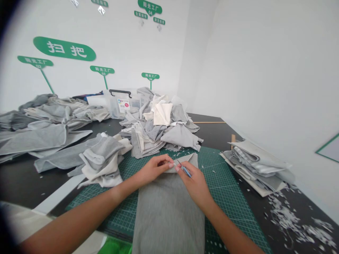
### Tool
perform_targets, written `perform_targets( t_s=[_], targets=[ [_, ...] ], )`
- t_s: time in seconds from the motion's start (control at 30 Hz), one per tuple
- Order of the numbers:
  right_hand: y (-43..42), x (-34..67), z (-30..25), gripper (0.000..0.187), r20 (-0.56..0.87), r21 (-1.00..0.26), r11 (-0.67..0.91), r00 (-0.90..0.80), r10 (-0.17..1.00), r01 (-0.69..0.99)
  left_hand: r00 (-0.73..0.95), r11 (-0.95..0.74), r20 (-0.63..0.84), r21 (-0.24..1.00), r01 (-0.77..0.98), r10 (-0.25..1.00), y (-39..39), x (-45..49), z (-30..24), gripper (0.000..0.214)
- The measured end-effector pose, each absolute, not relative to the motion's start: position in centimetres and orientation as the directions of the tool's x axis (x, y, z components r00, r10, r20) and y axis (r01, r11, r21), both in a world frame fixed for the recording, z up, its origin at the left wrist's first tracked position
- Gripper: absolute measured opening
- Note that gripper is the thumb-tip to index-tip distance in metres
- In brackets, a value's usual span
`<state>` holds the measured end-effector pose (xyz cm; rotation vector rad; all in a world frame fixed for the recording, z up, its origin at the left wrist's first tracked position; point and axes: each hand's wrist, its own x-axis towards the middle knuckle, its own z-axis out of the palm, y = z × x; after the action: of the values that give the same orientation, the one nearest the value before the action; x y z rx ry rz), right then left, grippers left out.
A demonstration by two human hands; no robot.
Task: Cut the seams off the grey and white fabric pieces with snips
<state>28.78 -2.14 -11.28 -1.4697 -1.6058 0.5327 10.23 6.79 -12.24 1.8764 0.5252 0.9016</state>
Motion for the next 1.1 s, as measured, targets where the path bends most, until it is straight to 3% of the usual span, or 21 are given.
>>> perform_targets(
  t_s=[0.3, 0.57, 1.1],
  targets=[
    [-1.9, 28.5, -11.6, 0.024, 0.273, -0.862, 0.228, 0.036, 0.961, 0.452, 0.546, -0.457, 0.405, 0.889, -0.045, 0.734, 6.8, 10.2, -12.1, 0.025],
    [-2.7, 28.4, -11.7, 0.035, 0.153, -0.925, 0.136, 0.020, 0.988, 0.354, 0.534, -0.423, 0.379, 0.905, -0.043, 0.756, 6.9, 10.4, -12.3, 0.027],
    [-2.9, 28.1, -11.5, 0.030, 0.199, -0.808, 0.154, 0.018, 0.980, 0.569, 0.582, -0.314, 0.315, 0.943, -0.107, 0.749, 7.1, 10.7, -13.1, 0.029]
  ],
)
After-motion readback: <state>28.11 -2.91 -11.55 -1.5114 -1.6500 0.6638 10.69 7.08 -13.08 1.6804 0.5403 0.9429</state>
